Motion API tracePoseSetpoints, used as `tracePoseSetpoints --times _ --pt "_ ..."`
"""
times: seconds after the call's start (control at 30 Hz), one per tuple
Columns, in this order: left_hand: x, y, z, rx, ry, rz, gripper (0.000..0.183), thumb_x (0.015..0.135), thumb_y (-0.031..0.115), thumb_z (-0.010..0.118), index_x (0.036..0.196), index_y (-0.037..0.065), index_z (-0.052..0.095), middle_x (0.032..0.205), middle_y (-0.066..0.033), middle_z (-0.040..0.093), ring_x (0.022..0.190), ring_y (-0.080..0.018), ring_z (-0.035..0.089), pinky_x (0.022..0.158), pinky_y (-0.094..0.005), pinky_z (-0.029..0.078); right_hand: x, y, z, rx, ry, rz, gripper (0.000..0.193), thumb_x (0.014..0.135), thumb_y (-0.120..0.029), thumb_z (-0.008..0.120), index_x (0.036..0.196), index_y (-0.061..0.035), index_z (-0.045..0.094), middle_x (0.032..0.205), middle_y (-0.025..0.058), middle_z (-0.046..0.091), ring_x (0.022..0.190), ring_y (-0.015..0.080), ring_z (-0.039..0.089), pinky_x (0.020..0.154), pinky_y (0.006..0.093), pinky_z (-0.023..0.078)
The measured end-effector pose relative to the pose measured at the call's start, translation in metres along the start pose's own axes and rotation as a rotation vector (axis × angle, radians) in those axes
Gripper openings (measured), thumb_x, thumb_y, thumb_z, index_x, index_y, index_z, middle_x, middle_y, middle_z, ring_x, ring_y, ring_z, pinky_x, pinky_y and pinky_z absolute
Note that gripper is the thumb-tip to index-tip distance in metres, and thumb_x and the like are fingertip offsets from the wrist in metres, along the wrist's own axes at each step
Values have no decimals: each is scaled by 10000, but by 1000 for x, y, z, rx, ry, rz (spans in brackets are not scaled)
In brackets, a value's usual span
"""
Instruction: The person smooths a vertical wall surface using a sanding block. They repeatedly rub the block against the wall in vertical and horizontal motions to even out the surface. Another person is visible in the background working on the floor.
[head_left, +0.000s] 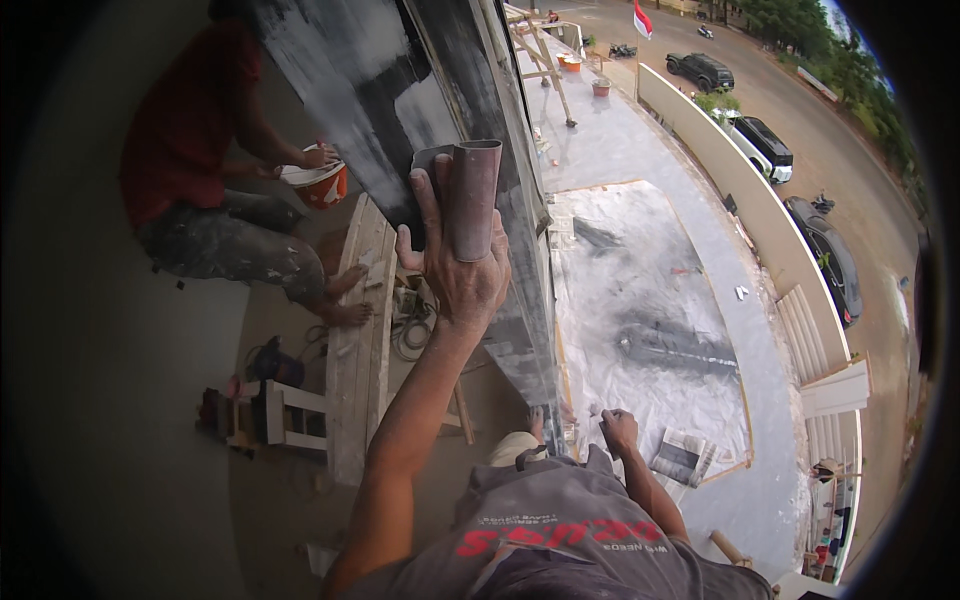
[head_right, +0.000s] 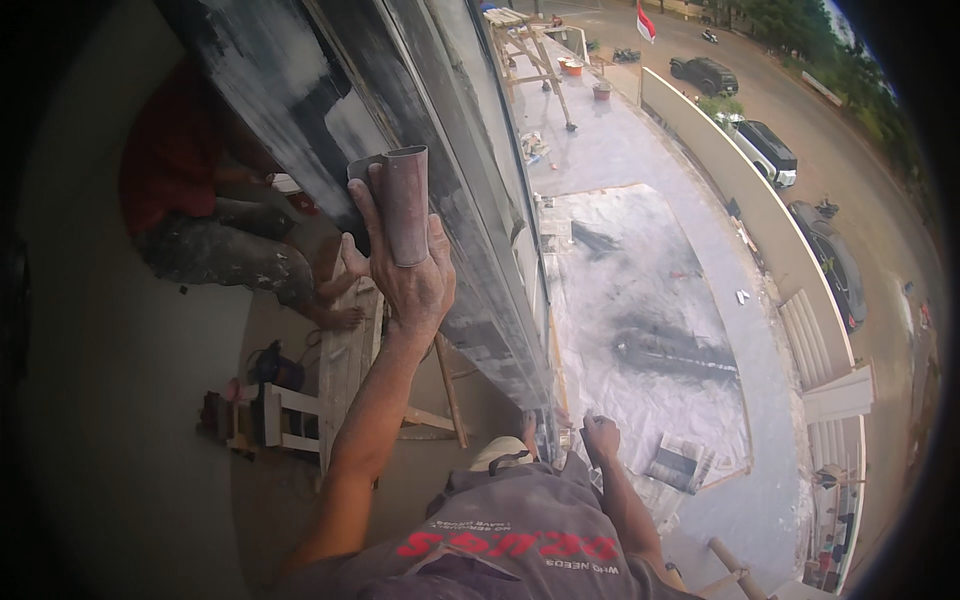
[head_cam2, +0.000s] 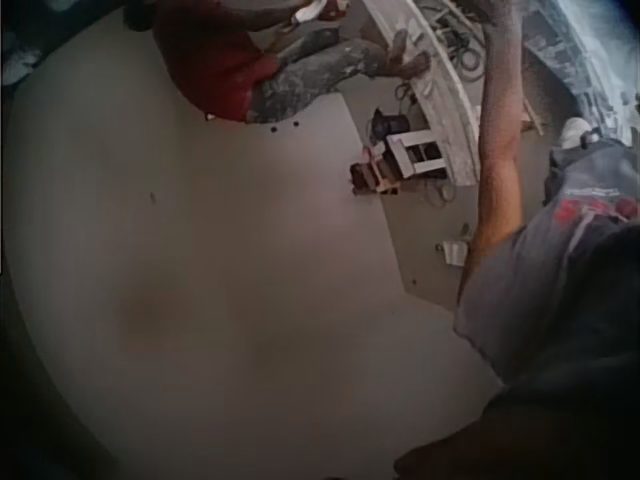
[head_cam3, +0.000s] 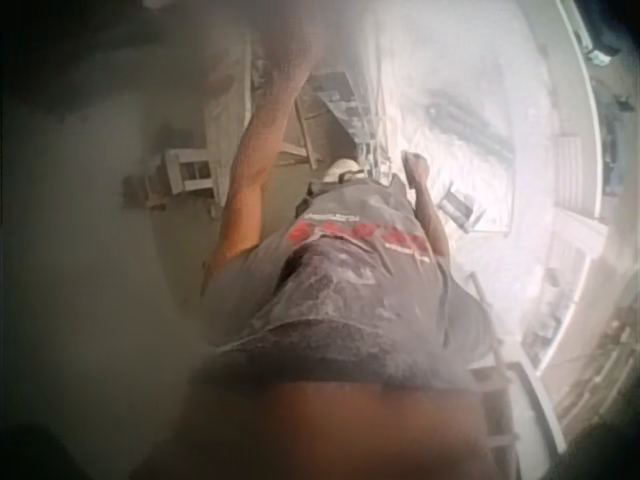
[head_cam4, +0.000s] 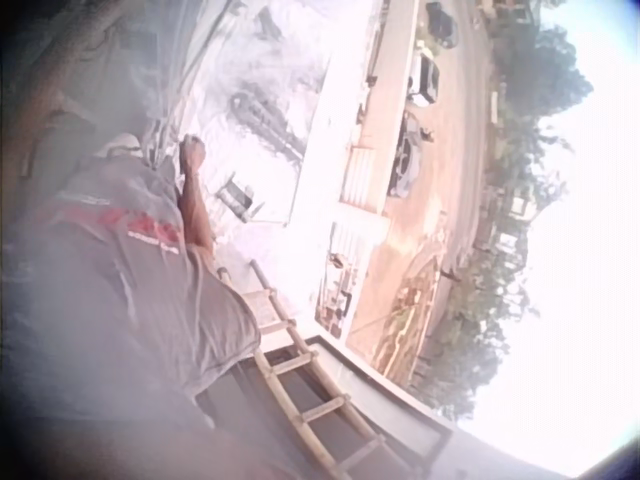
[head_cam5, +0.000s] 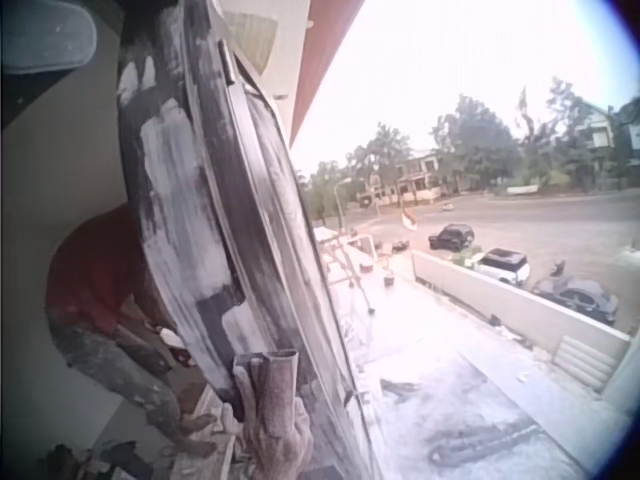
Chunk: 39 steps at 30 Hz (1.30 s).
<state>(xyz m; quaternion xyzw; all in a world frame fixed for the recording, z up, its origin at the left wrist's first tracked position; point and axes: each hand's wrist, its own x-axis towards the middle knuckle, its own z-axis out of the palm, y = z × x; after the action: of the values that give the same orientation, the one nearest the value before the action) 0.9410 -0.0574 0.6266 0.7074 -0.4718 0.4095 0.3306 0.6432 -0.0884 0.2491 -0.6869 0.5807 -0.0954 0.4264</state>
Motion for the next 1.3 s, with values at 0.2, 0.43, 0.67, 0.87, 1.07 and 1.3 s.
tracePoseSetpoints --times 0.2,0.43,0.67,0.87,1.07,1.3 --pt "-82 -11 22 158 -225 66 580 986 266 499 1502 47 349 1580 -194 297 1499 -327 173 1105 -546 9 8 -24 -4 97 -20 82 382 798 -362 624 967 -45 752 898 197 729 884 343 704 810 426 523" --pt "-62 1 23 96 -153 -36 558 977 268 507 1499 110 389 1574 -108 344 1500 -311 177 1092 -515 39 9 1 17 109 10 79 327 803 -303 685 940 -9 720 815 174 708 773 312 692 736 404 534" --pt "-65 4 17 50 -182 14 540 997 237 457 1486 27 369 1568 -221 303 1506 -405 51 1085 -567 1 13 38 33 -59 -28 -161 225 809 -269 678 948 -93 696 919 148 706 809 337 678 738 420 541" --pt "-86 -6 15 127 -249 44 483 999 223 459 1423 -6 434 1560 -342 184 1499 -428 59 1083 -575 -46 8 27 27 -60 -61 -34 216 813 -264 682 968 -115 692 968 152 705 870 347 680 752 428 540" --pt "-44 7 7 -43 -77 -33 402 959 247 541 1326 88 579 1523 -253 372 1478 -422 181 1091 -533 10 9 17 25 -27 -71 -57 272 809 -296 697 977 -84 716 904 159 715 842 332 686 753 426 527" --pt "-90 -10 19 145 -231 28 511 1015 316 444 1428 15 438 1549 -404 69 1496 -439 34 1079 -595 -74 0 10 21 36 -35 42 303 803 -296 704 961 -37 705 878 183 710 819 333 686 751 413 520"
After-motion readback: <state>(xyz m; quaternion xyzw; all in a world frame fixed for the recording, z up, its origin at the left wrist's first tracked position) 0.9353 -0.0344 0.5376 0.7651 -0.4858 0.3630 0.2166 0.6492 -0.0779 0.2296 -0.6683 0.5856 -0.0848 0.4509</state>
